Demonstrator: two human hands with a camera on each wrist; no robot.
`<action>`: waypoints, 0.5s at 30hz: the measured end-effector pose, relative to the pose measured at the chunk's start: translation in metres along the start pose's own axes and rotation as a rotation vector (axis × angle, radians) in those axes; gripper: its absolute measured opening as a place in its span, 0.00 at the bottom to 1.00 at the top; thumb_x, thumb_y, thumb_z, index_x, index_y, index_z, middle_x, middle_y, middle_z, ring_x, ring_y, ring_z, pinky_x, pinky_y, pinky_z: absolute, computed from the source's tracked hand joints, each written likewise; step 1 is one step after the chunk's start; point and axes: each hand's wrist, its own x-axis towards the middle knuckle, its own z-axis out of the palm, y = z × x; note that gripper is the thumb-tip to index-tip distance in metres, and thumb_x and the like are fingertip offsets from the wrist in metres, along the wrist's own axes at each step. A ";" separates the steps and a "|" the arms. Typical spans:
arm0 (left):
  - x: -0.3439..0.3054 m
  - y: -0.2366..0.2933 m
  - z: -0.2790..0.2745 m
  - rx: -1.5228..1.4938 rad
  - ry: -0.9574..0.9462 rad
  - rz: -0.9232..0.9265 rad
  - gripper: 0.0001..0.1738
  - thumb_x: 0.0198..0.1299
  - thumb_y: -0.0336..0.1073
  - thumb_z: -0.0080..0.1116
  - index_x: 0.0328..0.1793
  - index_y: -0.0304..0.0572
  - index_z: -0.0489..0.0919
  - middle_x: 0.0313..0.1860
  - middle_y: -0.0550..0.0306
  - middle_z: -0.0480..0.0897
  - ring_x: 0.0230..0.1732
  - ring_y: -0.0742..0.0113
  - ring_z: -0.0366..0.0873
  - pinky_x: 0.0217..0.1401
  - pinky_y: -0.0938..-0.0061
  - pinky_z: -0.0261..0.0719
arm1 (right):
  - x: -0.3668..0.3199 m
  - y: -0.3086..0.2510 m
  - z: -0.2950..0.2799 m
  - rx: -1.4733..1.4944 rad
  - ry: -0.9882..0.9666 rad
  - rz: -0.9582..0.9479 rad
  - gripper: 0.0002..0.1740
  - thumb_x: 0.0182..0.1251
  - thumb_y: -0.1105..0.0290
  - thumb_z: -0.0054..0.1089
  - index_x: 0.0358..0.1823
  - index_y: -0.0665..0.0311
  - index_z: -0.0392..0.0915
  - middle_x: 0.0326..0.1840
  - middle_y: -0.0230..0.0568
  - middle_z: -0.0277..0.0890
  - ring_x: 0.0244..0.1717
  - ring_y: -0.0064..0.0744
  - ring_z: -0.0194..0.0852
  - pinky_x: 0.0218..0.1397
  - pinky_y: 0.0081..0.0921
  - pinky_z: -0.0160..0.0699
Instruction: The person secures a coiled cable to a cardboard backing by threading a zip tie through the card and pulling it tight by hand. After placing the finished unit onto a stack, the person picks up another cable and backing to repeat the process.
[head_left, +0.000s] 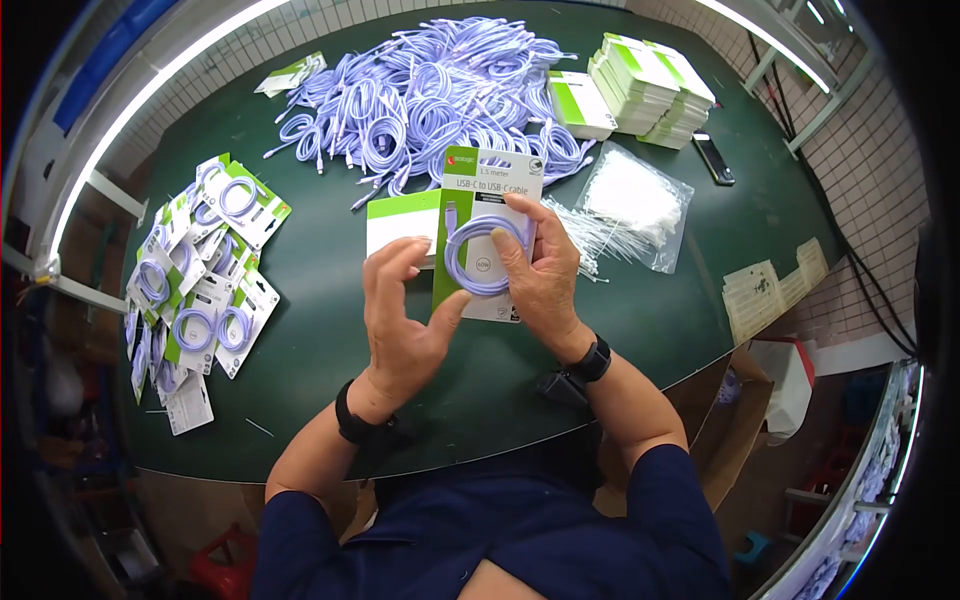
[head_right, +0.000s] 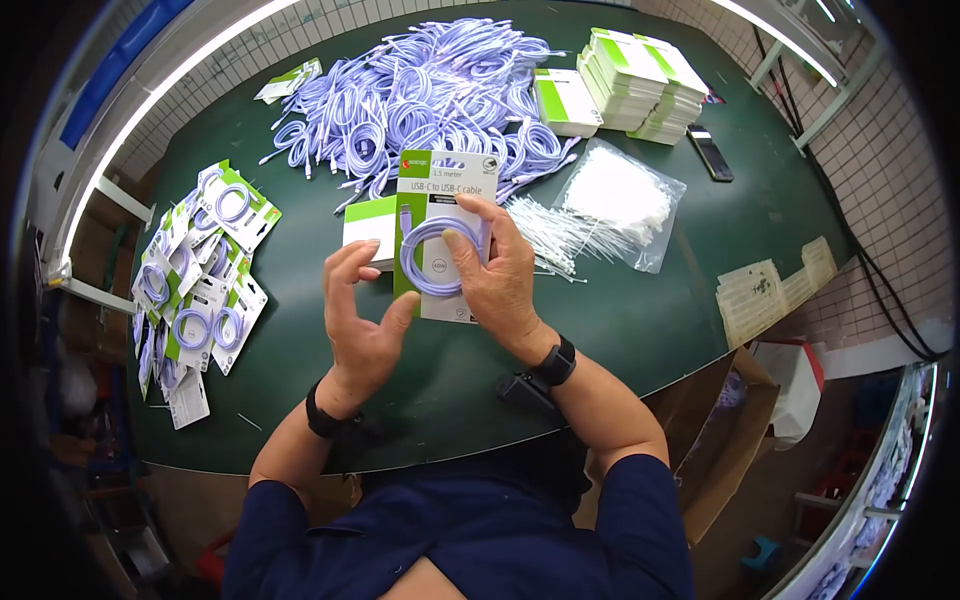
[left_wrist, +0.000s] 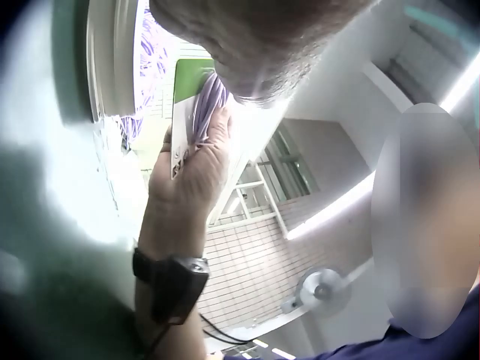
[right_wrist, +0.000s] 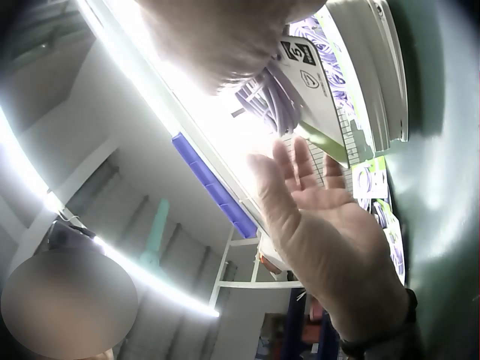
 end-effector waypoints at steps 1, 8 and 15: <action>-0.002 -0.002 0.000 0.003 0.019 -0.007 0.26 0.62 0.31 0.76 0.65 0.37 0.79 0.48 0.54 0.86 0.54 0.58 0.83 0.55 0.69 0.82 | -0.001 -0.002 0.001 -0.004 -0.020 -0.002 0.23 0.80 0.75 0.65 0.72 0.69 0.74 0.63 0.45 0.83 0.59 0.26 0.84 0.63 0.25 0.85; -0.017 -0.030 -0.007 -0.678 -0.392 -0.773 0.21 0.76 0.35 0.64 0.68 0.32 0.75 0.52 0.50 0.86 0.51 0.70 0.83 0.54 0.69 0.85 | -0.010 -0.002 0.012 -0.024 -0.074 -0.092 0.24 0.78 0.77 0.67 0.72 0.70 0.74 0.63 0.48 0.83 0.60 0.29 0.85 0.62 0.27 0.88; -0.016 -0.041 -0.014 -0.549 -0.413 -0.663 0.19 0.78 0.36 0.61 0.69 0.34 0.75 0.52 0.51 0.87 0.51 0.71 0.84 0.58 0.68 0.89 | -0.011 -0.003 0.011 -0.041 -0.161 -0.038 0.30 0.76 0.74 0.72 0.75 0.68 0.71 0.64 0.47 0.83 0.62 0.33 0.86 0.64 0.30 0.89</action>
